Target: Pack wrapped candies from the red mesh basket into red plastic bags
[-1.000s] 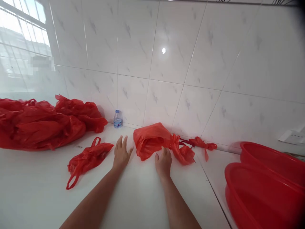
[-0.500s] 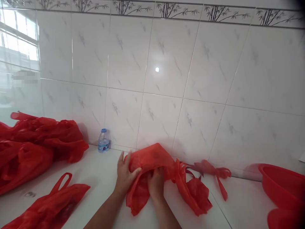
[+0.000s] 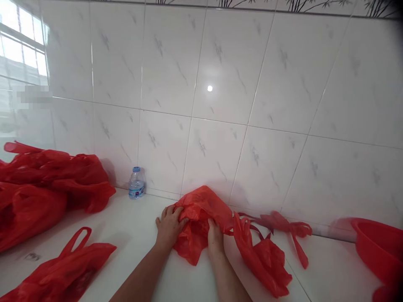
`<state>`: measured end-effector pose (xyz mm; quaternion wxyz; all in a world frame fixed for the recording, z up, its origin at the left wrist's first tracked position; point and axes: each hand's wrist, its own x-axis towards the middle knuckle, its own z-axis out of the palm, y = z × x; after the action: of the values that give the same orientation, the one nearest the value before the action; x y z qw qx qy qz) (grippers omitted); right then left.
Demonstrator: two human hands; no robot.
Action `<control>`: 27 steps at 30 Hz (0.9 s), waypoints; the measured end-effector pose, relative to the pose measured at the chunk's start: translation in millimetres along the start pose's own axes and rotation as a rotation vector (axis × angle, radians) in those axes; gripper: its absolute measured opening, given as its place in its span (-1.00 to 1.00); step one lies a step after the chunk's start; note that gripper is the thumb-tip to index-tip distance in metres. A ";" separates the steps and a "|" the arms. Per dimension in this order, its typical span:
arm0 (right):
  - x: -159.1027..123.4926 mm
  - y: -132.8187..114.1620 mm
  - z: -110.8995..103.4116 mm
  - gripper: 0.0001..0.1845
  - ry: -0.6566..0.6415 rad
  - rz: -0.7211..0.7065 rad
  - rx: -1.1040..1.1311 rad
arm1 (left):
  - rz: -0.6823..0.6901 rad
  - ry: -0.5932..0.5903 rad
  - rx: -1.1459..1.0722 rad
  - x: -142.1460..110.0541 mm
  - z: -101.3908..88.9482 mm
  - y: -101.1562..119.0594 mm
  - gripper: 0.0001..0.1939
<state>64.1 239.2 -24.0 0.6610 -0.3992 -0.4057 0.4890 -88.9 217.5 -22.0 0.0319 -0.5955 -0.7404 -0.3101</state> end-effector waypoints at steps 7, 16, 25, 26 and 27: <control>11.2 -9.9 -35.0 -0.89 0.178 0.367 0.593 | 0.010 -0.049 0.029 0.5 -1.9 -3.7 -0.49; -24.7 -23.0 -59.0 -0.67 0.038 0.567 0.561 | 0.001 0.036 0.086 -3.2 1.1 -4.8 -0.55; -78.5 -55.4 -123.9 -0.66 0.050 0.599 0.378 | -0.006 0.025 0.059 -2.6 0.9 -5.4 -0.54; -82.7 -57.1 -130.9 -0.67 0.043 0.575 0.371 | -0.007 0.027 0.053 -2.9 0.8 -5.5 -0.54; -86.6 -58.3 -137.6 -0.66 0.032 0.557 0.369 | -0.011 0.030 0.047 -3.1 0.6 -5.5 -0.53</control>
<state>193.8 125.3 -31.2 0.5694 -0.3760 -0.1753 0.7097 -92.8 214.6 -26.1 0.0551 -0.5859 -0.7501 -0.3017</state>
